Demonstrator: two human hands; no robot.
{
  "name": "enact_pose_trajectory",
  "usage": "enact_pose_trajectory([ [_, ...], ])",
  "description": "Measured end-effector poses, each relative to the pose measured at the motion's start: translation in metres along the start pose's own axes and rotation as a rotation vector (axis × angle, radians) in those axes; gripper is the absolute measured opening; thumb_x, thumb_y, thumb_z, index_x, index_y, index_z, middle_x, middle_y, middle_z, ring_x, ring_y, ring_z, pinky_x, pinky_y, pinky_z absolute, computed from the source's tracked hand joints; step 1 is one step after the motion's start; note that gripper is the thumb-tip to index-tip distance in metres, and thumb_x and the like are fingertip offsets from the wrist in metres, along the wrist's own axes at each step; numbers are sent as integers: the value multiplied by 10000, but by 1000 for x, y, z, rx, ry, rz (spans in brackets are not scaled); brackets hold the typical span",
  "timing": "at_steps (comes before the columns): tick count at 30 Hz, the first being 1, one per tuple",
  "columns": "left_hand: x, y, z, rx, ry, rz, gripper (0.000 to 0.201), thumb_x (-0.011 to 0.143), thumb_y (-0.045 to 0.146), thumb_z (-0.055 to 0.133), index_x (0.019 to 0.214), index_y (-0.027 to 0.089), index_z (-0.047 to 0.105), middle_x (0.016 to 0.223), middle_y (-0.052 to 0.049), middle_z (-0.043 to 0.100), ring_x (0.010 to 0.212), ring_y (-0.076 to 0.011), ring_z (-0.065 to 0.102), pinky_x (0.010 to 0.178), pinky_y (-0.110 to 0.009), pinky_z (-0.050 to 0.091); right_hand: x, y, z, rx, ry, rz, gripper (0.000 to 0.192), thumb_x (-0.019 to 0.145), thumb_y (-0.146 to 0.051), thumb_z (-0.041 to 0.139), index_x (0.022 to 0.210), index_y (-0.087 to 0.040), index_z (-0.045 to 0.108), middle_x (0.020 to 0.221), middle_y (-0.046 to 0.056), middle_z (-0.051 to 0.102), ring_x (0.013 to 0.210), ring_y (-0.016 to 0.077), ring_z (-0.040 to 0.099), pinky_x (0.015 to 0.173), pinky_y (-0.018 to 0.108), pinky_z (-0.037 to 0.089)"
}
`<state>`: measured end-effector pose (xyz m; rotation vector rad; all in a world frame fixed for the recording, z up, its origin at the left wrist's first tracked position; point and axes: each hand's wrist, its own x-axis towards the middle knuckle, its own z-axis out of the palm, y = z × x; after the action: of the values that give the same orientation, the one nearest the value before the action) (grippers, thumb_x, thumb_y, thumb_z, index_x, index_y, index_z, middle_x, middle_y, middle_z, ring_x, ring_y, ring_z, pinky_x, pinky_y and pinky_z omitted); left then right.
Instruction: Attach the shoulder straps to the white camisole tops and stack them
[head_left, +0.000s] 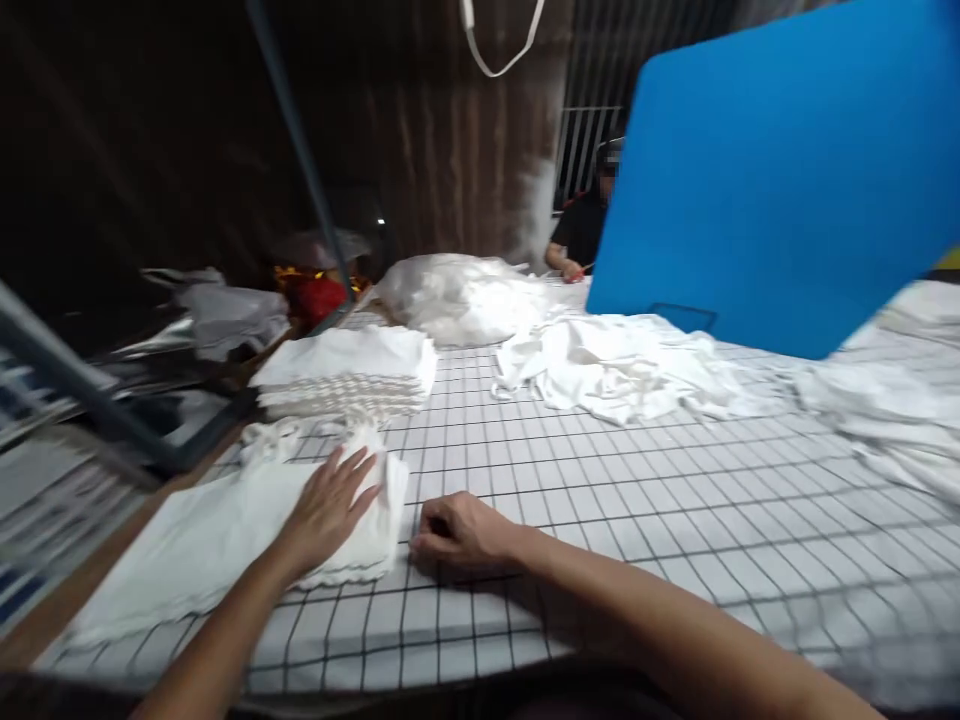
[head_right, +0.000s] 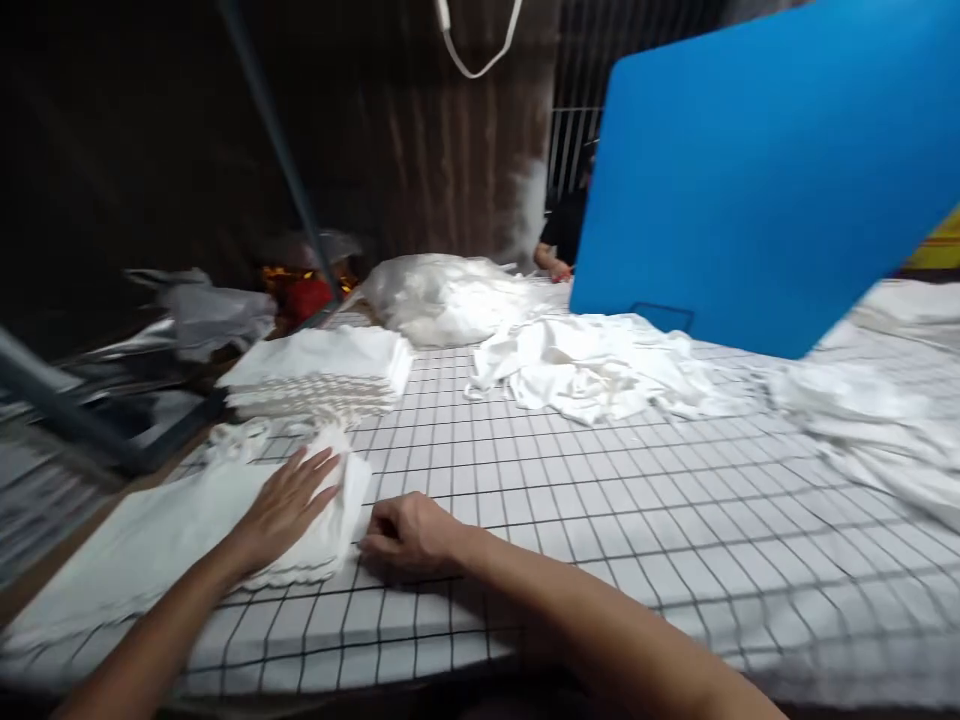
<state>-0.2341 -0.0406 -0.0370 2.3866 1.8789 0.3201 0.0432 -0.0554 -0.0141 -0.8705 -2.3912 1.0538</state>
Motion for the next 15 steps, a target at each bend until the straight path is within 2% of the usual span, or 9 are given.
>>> enact_pose_trajectory([
  [3, 3, -8, 4, 8, -43, -6, 630, 972, 521, 343, 1558, 292, 314, 1637, -29, 256, 1542, -331, 69, 1193, -590, 224, -30, 23, -33, -290, 109, 60, 153, 911, -313, 587, 898, -168, 633, 907, 23, 660, 769, 109, 568, 690, 204, 435],
  [6, 2, -13, 7, 18, -43, -9, 639, 964, 527, 337, 1561, 302, 302, 1637, -21, 251, 1540, -333, 86, 1184, -594, 257, -66, 53, -88, -652, 312, 330, 195, 898, -247, 590, 1074, -184, 644, 1212, 87, 618, 1086, 192, 553, 909, 281, 442],
  [8, 4, -16, 8, 26, -27, -6, 649, 952, 528, 336, 1550, 277, 340, 1625, -31, 284, 1538, -332, 102, 1185, -586, 270, -92, 74, -129, -735, 456, 520, 332, 917, -219, 540, 1230, -117, 582, 1371, 207, 504, 1219, 300, 477, 963, 408, 421],
  [10, 7, -17, 7, 28, -17, -8, 668, 931, 534, 342, 1526, 238, 398, 1607, -44, 329, 1534, -333, 125, 1192, -577, 278, -116, 92, -167, -764, 546, 670, 371, 934, -206, 482, 1259, -42, 550, 1361, 307, 473, 1222, 385, 452, 917, 494, 417],
  [12, 11, -13, 3, 11, 25, -31, 675, 900, 544, 355, 1459, 195, 500, 1569, -74, 404, 1517, -345, 199, 1194, -561, 299, -135, 102, -191, -778, 559, 742, 321, 946, -176, 423, 1175, -28, 592, 1242, 319, 555, 1159, 393, 486, 882, 506, 407],
  [14, 13, 2, -6, -27, 136, -65, 620, 868, 559, 364, 1339, 233, 603, 1499, -66, 503, 1471, -352, 320, 1182, -556, 333, -146, 103, -194, -782, 506, 712, 292, 949, -136, 379, 1075, -57, 631, 1112, 268, 636, 1083, 345, 529, 896, 485, 383],
  [15, 12, 14, -11, -53, 209, -73, 573, 856, 566, 371, 1270, 271, 634, 1454, -49, 548, 1435, -350, 383, 1171, -555, 353, -149, 100, -186, -780, 462, 668, 276, 941, -123, 385, 1036, -78, 640, 1067, 232, 661, 1045, 314, 546, 909, 465, 371],
])
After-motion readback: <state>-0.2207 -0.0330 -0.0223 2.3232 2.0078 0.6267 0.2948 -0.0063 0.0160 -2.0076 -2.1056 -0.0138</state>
